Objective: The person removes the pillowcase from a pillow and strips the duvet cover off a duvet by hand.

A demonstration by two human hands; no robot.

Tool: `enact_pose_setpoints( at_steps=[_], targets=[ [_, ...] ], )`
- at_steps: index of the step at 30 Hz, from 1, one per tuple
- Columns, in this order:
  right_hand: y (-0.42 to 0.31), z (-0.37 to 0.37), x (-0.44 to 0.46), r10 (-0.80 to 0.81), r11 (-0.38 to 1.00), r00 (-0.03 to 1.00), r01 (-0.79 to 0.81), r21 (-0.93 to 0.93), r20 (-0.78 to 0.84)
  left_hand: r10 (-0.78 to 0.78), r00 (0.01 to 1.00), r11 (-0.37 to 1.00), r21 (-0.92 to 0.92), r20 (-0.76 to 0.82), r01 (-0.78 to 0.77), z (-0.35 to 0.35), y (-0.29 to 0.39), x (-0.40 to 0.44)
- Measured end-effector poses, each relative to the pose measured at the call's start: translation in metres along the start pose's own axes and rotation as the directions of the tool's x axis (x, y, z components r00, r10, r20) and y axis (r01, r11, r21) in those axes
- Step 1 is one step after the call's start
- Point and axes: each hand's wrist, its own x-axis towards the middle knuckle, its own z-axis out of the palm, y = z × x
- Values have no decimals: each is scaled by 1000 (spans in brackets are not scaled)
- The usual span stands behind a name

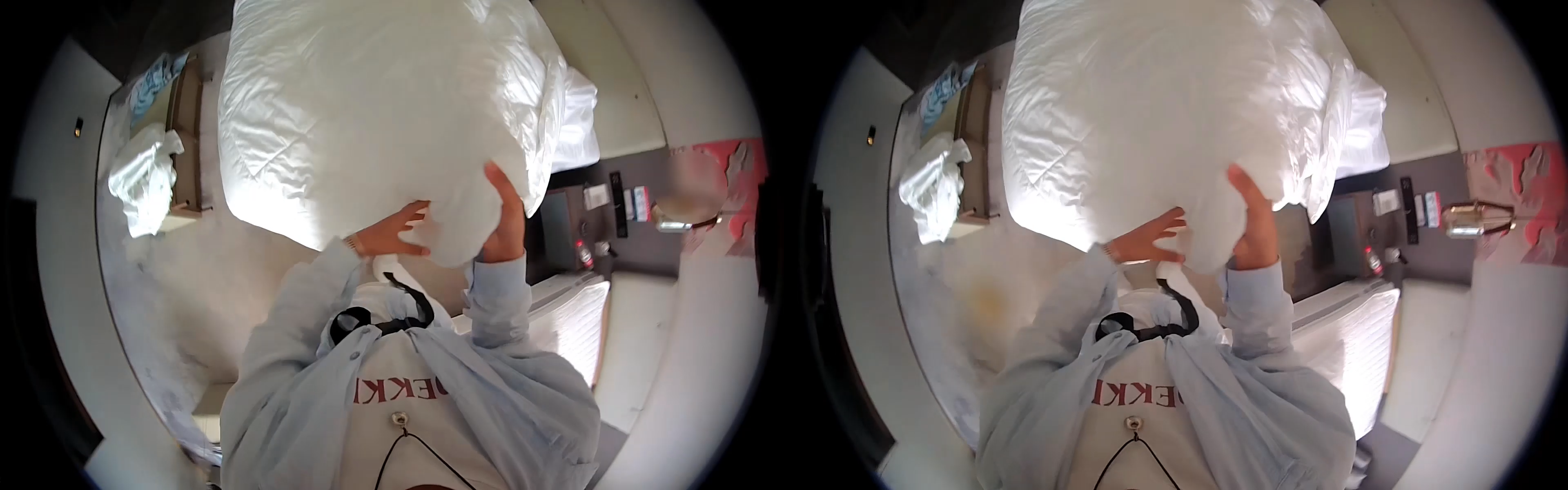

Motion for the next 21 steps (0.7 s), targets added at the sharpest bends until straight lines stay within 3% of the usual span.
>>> enact_pose_setpoints(
  at_steps=[1,2,4,5,6,10,12,13,14,15,16,18,21],
  targets=[
    [3,-6,5,74,997,997,-75,2,25,68,998,997,-42,-9,-68,5,17,-9],
    [6,-12,12,152,988,987,-152,5,51,32,999,999,-28,15,-32,14,37,-10],
    [17,-16,19,22,953,995,8,-304,96,93,995,908,414,-33,-71,34,66,5],
    [22,-18,24,-43,892,992,91,-443,117,100,976,912,409,-194,-12,39,63,17],
    [12,-9,22,124,976,992,-118,-183,19,61,986,907,420,-158,11,37,55,27],
    [12,-49,17,113,993,994,-113,35,-5,155,895,842,530,-418,102,-11,-1,53],
    [24,-85,16,29,968,997,-47,245,75,201,885,817,571,-419,85,8,47,72],
    [33,-112,13,73,995,990,-80,59,119,259,860,835,549,-441,30,14,55,79],
    [53,-134,5,58,994,994,-66,88,91,317,826,848,529,-467,-26,18,61,84],
    [78,-155,0,-56,908,998,57,-415,14,264,867,857,515,-422,-11,19,71,90],
    [111,-177,-3,-181,568,983,105,-816,0,214,899,866,500,-382,7,17,78,91],
    [208,-214,-1,-171,562,985,116,-819,22,197,910,884,468,-365,-4,13,79,98],
    [239,-157,-18,-119,767,969,228,-600,215,215,864,955,285,-456,-87,17,111,107]
  ],
)
